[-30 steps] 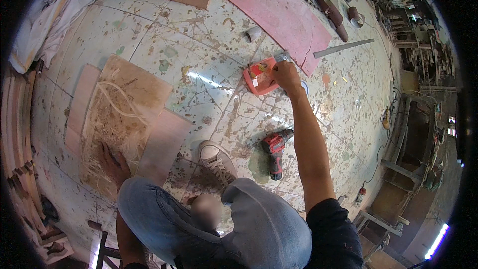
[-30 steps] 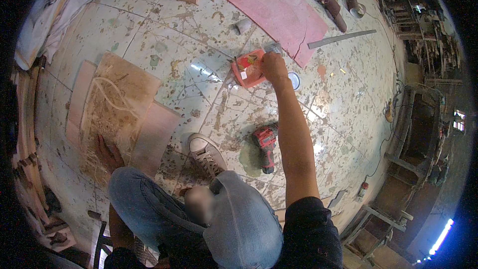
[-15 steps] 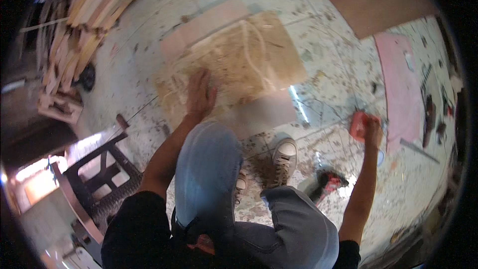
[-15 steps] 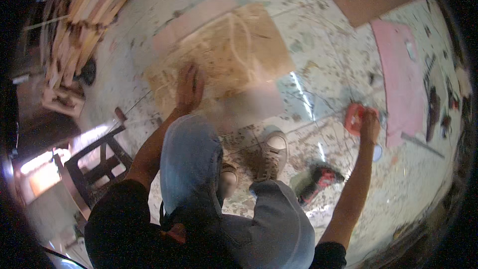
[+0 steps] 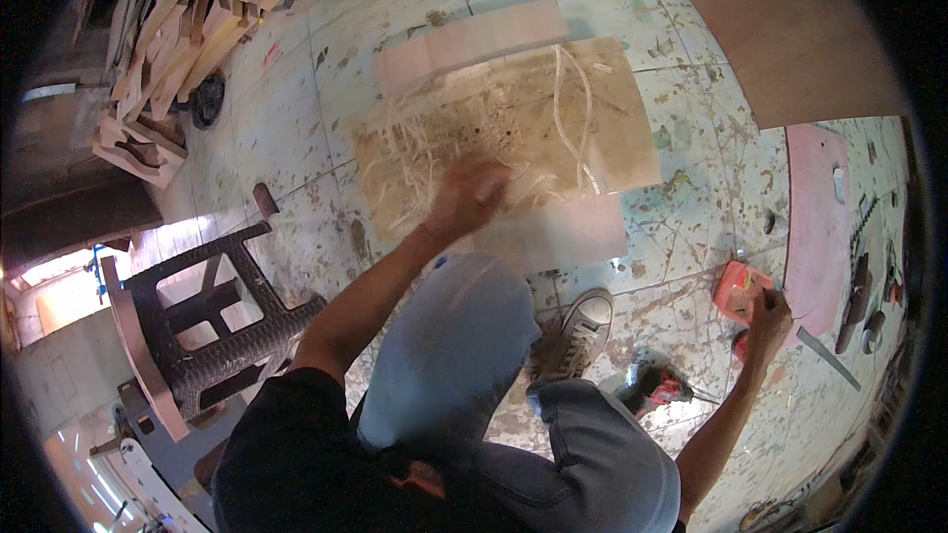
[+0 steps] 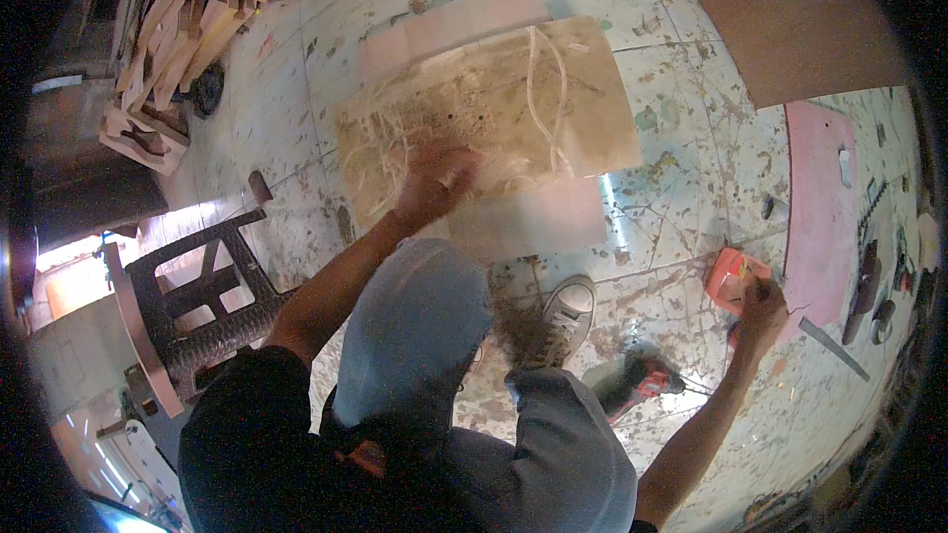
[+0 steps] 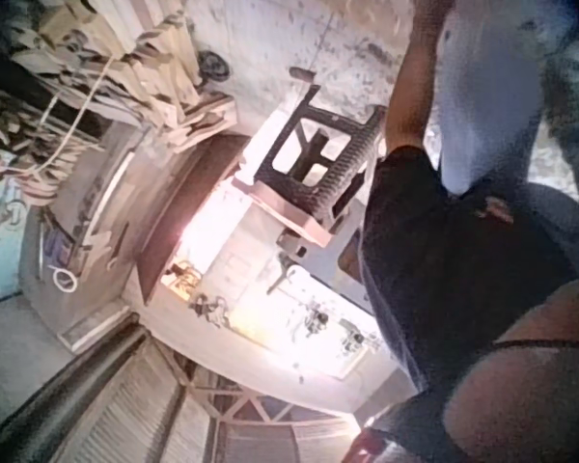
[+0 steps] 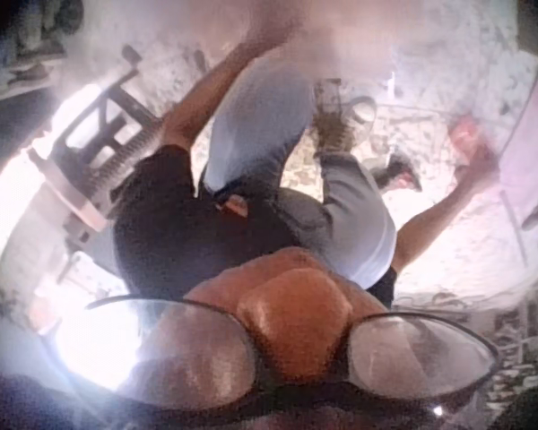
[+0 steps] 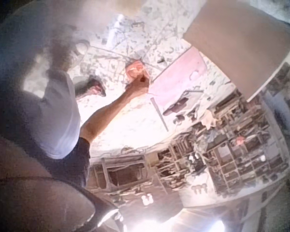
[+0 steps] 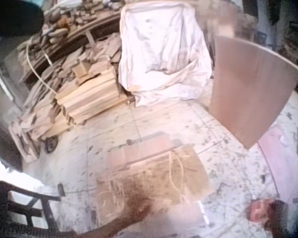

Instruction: The person aligns two pieces of wood on the floor and uses a power drill to fasten them together. They then pick up a small container and apply a substance to the wood before drilling again.

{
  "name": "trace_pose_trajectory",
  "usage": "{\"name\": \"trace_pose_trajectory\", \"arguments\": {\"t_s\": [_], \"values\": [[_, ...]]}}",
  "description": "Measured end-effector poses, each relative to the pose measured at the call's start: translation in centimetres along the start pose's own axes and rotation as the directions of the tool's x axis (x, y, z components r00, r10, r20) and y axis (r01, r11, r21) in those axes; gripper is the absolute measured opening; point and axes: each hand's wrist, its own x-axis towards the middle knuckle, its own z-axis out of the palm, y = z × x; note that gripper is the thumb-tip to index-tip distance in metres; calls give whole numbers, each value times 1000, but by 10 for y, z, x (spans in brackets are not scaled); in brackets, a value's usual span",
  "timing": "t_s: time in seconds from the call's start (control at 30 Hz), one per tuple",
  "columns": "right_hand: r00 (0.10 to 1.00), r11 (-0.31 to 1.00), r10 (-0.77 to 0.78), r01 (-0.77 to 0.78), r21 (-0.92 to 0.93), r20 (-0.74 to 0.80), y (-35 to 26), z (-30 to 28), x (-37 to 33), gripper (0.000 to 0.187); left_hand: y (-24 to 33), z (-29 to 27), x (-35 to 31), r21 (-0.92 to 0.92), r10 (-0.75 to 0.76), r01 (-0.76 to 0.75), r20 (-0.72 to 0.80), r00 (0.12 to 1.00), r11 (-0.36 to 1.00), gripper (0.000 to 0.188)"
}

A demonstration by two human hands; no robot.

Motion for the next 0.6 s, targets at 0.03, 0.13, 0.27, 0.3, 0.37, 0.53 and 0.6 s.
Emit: {"name": "trace_pose_trajectory", "arguments": {"t_s": [0.03, 0.13, 0.27, 0.3, 0.37, 0.53, 0.6], "values": [[998, 981, -26, 14, 196, 60, -27, -5, -9, 13, 23, 12, 10, -182, -4, 25, 113, 994, 983, 20], [922, 796, -290, 82, 600, 258, -112, 21, -36, 9, 83, 29, 32, -512, 62, 116, 317, 946, 851, 29], [787, 656, -541, 174, 734, 297, -212, 58, -52, 11, 95, 37, 31, -569, 47, 216, 412, 910, 793, 31], [804, 707, -469, 95, 701, 365, -231, 61, -54, 13, 85, 41, 19, -539, 7, 196, 352, 936, 819, 30], [786, 659, -524, 130, 741, 328, -242, 78, -55, 15, 77, 41, 9, -531, -52, 198, 278, 959, 824, 27], [729, 635, -543, 32, 771, 417, -263, 96, -63, 16, 60, 16, -8, -511, -203, 327, 284, 937, 795, 17], [738, 587, -527, -43, 809, 422, -260, 105, -59, 19, 45, 11, -4, -486, -405, 440, 183, 896, 755, 14]]}}
